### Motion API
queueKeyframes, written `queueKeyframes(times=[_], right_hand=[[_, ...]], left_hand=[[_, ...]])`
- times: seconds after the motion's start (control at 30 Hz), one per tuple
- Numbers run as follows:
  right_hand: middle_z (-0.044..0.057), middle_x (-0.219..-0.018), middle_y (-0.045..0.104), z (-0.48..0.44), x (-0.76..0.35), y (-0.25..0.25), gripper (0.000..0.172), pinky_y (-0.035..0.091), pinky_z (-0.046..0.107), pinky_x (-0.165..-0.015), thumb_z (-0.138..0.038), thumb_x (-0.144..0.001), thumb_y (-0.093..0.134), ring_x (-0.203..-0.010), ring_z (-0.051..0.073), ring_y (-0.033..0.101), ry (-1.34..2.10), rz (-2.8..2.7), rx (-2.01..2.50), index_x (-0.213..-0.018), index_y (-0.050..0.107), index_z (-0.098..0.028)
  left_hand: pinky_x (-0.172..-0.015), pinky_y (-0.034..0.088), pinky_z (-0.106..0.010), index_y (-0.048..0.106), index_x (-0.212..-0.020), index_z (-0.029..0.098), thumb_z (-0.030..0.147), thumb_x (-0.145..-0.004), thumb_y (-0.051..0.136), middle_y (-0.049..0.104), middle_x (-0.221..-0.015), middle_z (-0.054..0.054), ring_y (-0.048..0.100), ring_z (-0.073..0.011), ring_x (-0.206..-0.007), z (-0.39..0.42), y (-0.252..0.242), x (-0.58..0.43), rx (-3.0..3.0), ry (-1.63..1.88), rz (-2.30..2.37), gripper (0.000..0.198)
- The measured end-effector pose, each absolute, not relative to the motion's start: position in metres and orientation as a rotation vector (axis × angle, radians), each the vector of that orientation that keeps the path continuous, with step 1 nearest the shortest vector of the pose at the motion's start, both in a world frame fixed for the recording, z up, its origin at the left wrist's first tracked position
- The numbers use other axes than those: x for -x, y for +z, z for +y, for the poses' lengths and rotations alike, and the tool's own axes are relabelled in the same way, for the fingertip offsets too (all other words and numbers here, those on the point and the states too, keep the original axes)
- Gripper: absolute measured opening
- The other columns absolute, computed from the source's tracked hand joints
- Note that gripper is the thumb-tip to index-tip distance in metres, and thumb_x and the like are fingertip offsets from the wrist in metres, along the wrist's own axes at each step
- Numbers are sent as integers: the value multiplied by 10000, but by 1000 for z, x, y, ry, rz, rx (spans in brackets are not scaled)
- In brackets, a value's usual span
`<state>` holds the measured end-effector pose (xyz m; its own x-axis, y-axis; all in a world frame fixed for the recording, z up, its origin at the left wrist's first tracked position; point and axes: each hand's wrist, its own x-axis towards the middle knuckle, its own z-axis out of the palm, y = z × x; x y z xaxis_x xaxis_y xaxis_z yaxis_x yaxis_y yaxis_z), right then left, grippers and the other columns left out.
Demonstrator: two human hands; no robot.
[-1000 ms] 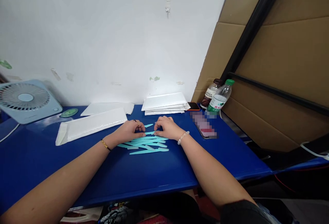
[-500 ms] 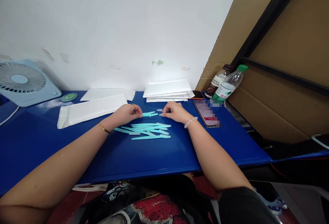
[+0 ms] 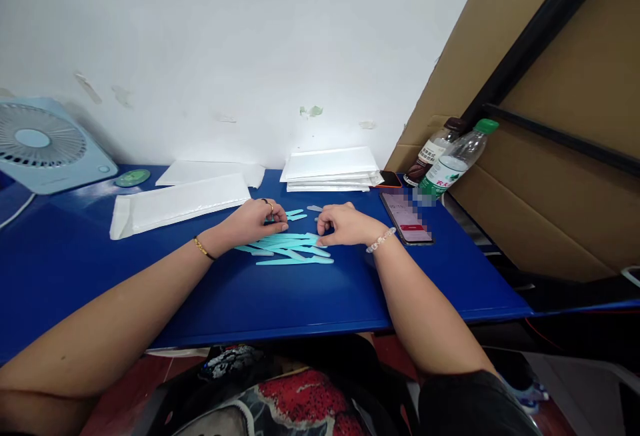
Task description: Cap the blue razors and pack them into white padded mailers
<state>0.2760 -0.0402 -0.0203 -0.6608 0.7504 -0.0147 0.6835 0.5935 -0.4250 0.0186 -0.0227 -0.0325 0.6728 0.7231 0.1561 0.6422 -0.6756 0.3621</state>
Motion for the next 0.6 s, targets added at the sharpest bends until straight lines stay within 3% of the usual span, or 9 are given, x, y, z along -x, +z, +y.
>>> queueKeyframes(times=[0.13,0.27,0.6], right_hand=[[7,-801,596,-38,-274,-25,197,375,278,-679,-388,-750,669,-686,133,545,661,-2615,1198,-756,636,-194],[12,-791,588,-36,-269,-27,234,385,257,-642,-414,-768,650,-672,122,534,666,-2504,1177,-760,636,-181],[22,-736,621,-23,-280,-31,248,402,251,-591,-406,-735,680,-642,128,533,753,-2233,1368,-746,650,-159]], left_hand=[[-657,365,-257,666,-881,202,488,-823,534,640,-794,-19,572,-157,-753,-35,-29,-27,-2647,352,974,320],[-615,335,-250,651,-792,198,390,-836,533,625,-710,7,545,-133,-666,-36,-30,-30,-2657,283,989,230],[-610,367,-248,671,-801,186,406,-811,522,667,-795,-19,558,-144,-692,-15,-30,-10,-2562,367,1301,266]])
